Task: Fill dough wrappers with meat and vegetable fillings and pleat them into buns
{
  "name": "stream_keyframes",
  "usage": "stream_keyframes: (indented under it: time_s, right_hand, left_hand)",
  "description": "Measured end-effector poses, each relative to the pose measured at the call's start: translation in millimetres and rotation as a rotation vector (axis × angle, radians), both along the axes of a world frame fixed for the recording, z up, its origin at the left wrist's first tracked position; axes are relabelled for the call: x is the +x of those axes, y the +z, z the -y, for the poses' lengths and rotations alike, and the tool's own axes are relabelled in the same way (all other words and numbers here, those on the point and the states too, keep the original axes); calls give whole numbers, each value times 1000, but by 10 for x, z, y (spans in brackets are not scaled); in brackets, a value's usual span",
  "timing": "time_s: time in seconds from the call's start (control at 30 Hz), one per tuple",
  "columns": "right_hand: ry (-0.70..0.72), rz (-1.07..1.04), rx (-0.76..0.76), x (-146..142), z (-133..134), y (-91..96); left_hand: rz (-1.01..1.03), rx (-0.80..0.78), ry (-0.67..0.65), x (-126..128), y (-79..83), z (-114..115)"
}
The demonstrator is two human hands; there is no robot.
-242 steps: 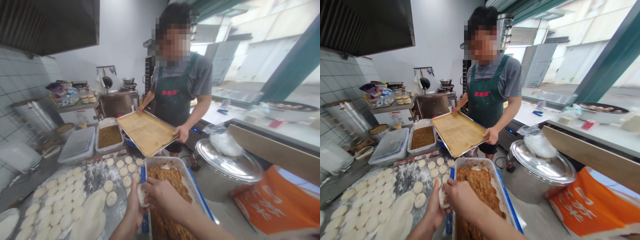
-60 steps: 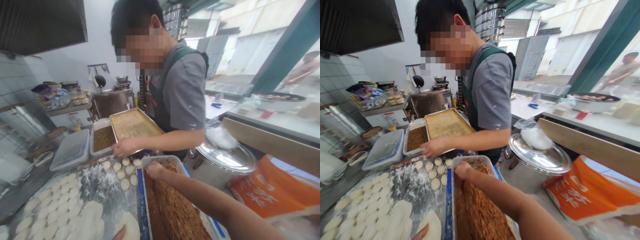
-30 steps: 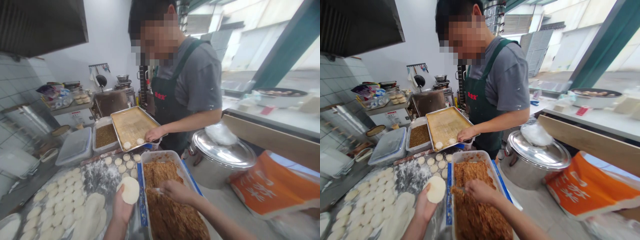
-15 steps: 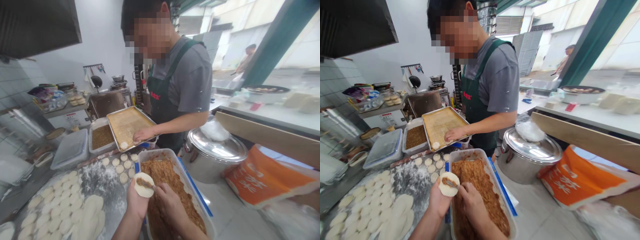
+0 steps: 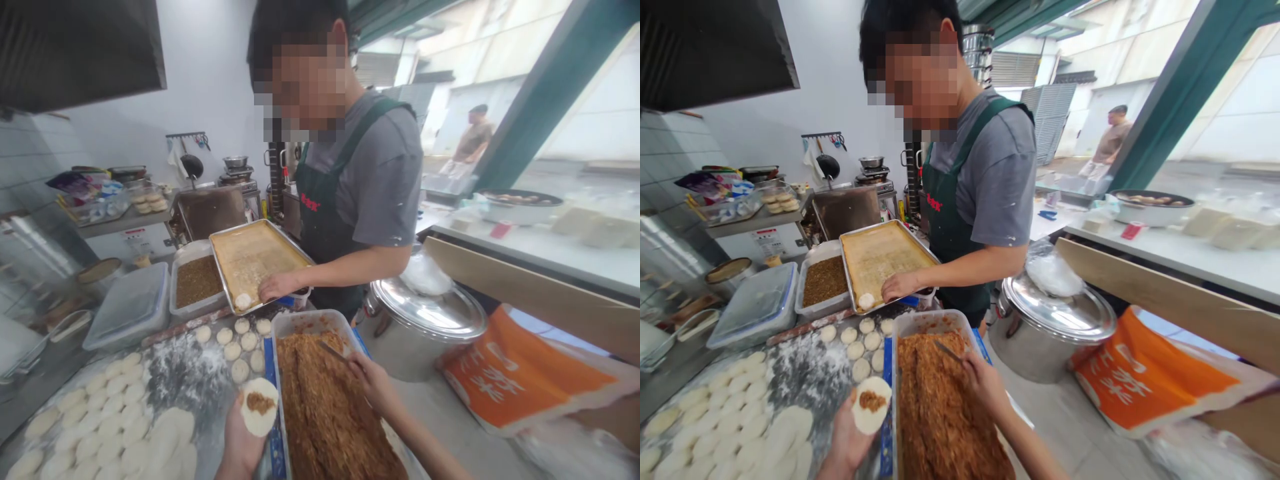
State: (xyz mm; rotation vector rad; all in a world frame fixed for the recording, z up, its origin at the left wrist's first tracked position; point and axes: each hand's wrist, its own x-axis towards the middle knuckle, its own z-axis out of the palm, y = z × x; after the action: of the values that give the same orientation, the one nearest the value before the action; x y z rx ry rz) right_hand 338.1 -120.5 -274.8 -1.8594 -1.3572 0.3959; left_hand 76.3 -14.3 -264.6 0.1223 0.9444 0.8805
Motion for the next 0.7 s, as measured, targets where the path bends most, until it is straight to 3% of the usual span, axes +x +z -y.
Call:
stream_keyframes:
  time_s: [0.1, 0.23, 0.37, 0.5, 0.6, 0.7]
  right_hand:
    - [-136, -41, 33, 285, 87, -292]
    - [-121, -82, 19, 410, 231, -392]
    - [-16, -88, -58, 431, 306, -318]
    - [-26, -10, -149, 445, 258, -214]
    - [-13, 199, -324, 449, 46, -63]
    - [0, 434, -475, 474, -339, 109]
  left_hand:
    - [-39, -34, -59, 110, -129, 67]
    - [-57, -65, -111, 221, -171, 41]
    - [-44, -58, -165, 271, -160, -43]
    - [-30, -47, -182, 318, -197, -100]
    - [-17, -38, -228, 353, -236, -154]
    - [0, -29, -284, 361, -254, -198]
